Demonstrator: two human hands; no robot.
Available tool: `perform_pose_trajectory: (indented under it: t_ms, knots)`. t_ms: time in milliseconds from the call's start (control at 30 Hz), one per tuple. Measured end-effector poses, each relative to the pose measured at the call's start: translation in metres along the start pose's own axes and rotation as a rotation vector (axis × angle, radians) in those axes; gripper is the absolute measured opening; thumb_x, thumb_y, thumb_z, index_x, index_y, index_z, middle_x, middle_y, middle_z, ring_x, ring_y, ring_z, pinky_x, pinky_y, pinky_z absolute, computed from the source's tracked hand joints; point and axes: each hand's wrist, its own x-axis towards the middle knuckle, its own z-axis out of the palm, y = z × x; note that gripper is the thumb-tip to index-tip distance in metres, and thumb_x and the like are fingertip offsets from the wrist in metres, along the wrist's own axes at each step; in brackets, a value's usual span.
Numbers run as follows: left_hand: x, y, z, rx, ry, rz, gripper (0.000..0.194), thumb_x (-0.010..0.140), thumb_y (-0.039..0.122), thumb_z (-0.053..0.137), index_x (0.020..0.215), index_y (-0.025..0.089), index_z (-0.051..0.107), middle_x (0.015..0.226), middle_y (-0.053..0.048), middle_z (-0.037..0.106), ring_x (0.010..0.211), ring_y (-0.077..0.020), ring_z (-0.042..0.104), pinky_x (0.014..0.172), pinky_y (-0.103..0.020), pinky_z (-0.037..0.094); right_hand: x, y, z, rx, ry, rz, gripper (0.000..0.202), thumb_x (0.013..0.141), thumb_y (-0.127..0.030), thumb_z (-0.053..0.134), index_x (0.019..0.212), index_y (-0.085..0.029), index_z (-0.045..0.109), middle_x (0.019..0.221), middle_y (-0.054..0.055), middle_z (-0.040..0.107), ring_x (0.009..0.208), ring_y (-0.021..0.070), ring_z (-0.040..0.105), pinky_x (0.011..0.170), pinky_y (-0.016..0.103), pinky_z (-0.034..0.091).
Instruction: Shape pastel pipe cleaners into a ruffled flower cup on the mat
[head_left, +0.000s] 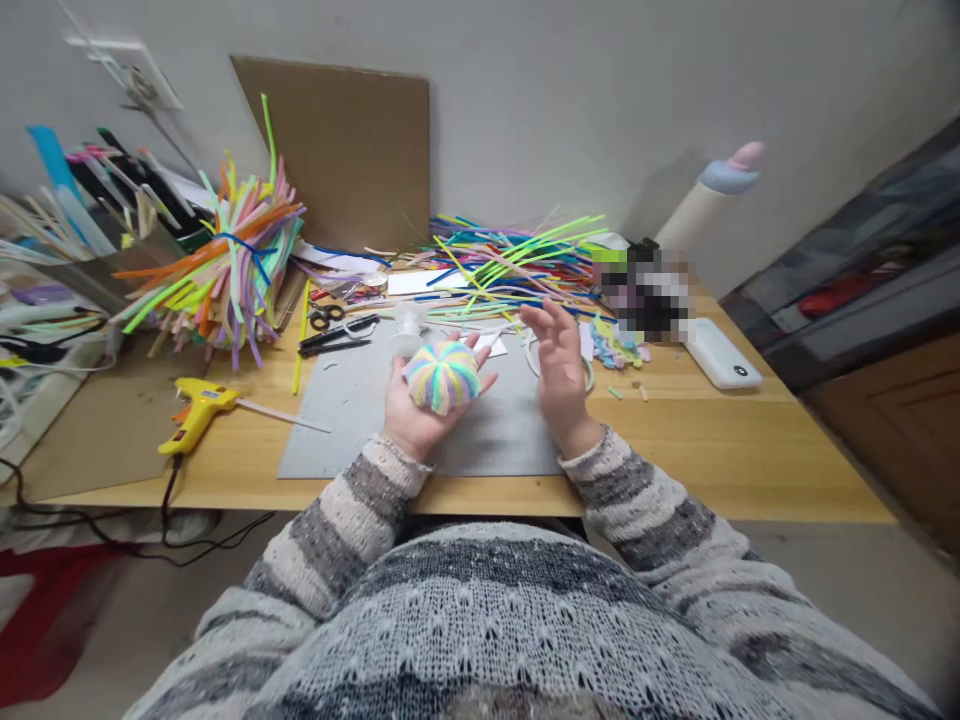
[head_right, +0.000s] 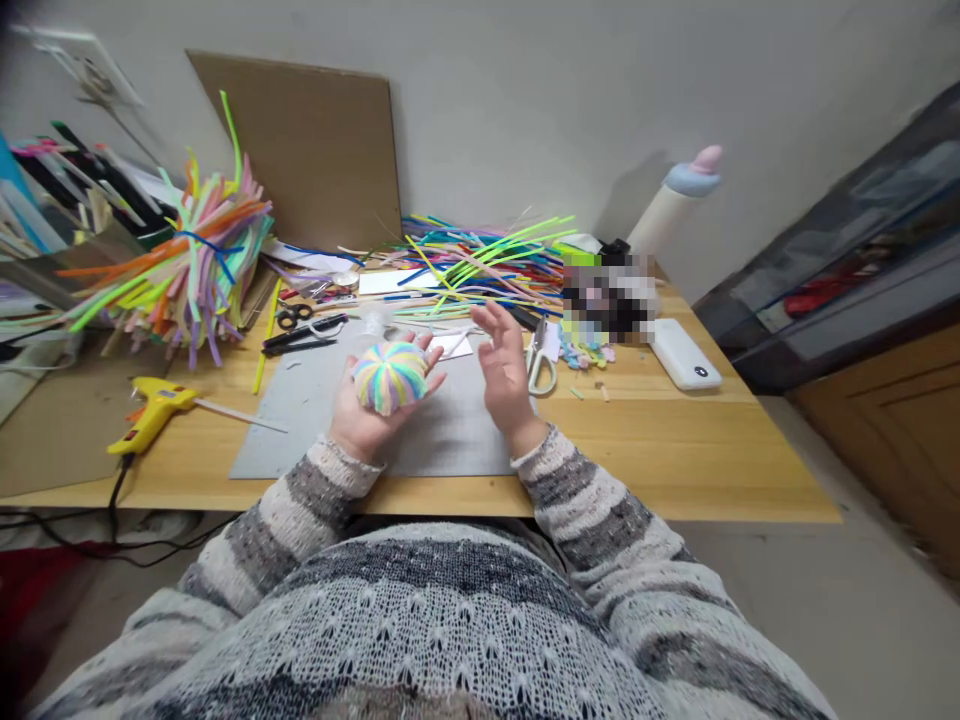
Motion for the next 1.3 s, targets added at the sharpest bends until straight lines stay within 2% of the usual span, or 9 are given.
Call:
perform_pose_trajectory:
  t_ms: [100,433,600,733,833,1000,1133,1200,1300]
  knots:
    - [0.016,0.003,-0.003,-0.115,0.009,0.028,0.082,0.089,0.067,0.001,0.129,0.014,0.051,0.135,-0.014,0.053,0.125,-0.0311,0.05,0.099,-0.054,0.043,-0.005,0.024,0.001,0.013,0.112,0.171,0.04,0.094,-0.048,0.041,0.127,-0.027,0.049,0.131,0.007,0.054,0.125,0.022,0.049,0.109,0.044,0.034]
    - [0.059,0.013,-0.01,-0.058,0.138,0.176,0.08,0.091,0.065,0.004,0.109,0.015,0.062,0.11,-0.015,0.064,0.108,-0.0254,0.059,0.085,-0.041,0.053,-0.013,0.047,0.007,-0.092,0.014,0.25,0.057,0.089,-0.062,0.04,0.13,-0.024,0.049,0.141,0.01,0.046,0.131,0.0231,0.042,0.108,0.043,0.035]
    - [0.056,0.018,-0.016,-0.081,0.022,0.17,0.085,0.088,0.068,-0.001,0.119,0.014,0.057,0.117,-0.017,0.061,0.116,-0.0304,0.055,0.087,-0.052,0.051,-0.014,0.05,0.009,-0.088,-0.012,0.261,0.057,0.089,-0.062,0.04,0.132,-0.024,0.048,0.143,0.01,0.044,0.133,0.0231,0.04,0.109,0.044,0.034]
    - [0.054,0.021,-0.017,-0.14,-0.099,0.075,0.082,0.088,0.07,0.009,0.119,0.009,0.055,0.117,-0.02,0.061,0.118,-0.0286,0.055,0.083,-0.04,0.054,-0.014,0.049,0.009,-0.093,-0.047,0.293,0.057,0.09,-0.063,0.037,0.132,-0.026,0.047,0.143,0.008,0.044,0.134,0.022,0.039,0.109,0.042,0.035]
    - [0.057,0.021,-0.017,-0.134,-0.061,0.034,0.076,0.088,0.072,0.017,0.107,0.011,0.059,0.106,-0.017,0.065,0.104,-0.0257,0.063,0.073,-0.032,0.056,-0.014,0.047,0.009,-0.04,-0.054,0.349,0.056,0.089,-0.062,0.039,0.133,-0.027,0.047,0.143,0.008,0.043,0.133,0.0219,0.04,0.108,0.042,0.036]
    - [0.063,0.009,-0.013,0.089,0.205,0.062,0.056,0.09,0.066,0.029,0.08,0.019,0.058,0.065,-0.002,0.061,0.057,-0.0148,0.061,0.056,-0.028,0.052,-0.015,0.04,0.013,0.175,-0.218,0.373,0.061,0.086,-0.06,0.048,0.14,-0.033,0.036,0.151,0.006,0.031,0.134,0.0239,0.039,0.106,0.043,0.038]
    - [0.057,-0.001,-0.006,0.292,0.198,-0.047,0.058,0.091,0.065,0.028,0.087,0.017,0.061,0.068,-0.004,0.063,0.058,-0.0129,0.06,0.053,-0.022,0.048,-0.017,0.035,0.017,0.035,-0.403,0.264,0.081,0.075,-0.054,0.068,0.144,-0.034,0.031,0.154,0.005,0.023,0.14,0.0263,0.027,0.108,0.043,0.037]
    - [0.052,-0.001,-0.004,0.41,0.159,-0.058,0.06,0.091,0.065,0.026,0.096,0.017,0.062,0.075,-0.006,0.066,0.064,-0.0143,0.062,0.054,-0.022,0.048,-0.016,0.033,0.018,0.001,-0.369,0.245,0.077,0.074,-0.05,0.07,0.141,-0.032,0.036,0.152,0.005,0.027,0.14,0.0258,0.028,0.11,0.041,0.036]
    - [0.047,0.005,-0.007,0.606,0.208,-0.028,0.059,0.092,0.064,0.026,0.105,0.018,0.062,0.084,-0.007,0.068,0.066,-0.0134,0.062,0.052,-0.021,0.047,-0.014,0.029,0.017,0.155,-0.209,0.354,0.066,0.079,-0.049,0.064,0.138,-0.032,0.039,0.147,0.004,0.039,0.128,0.0235,0.045,0.107,0.041,0.04]
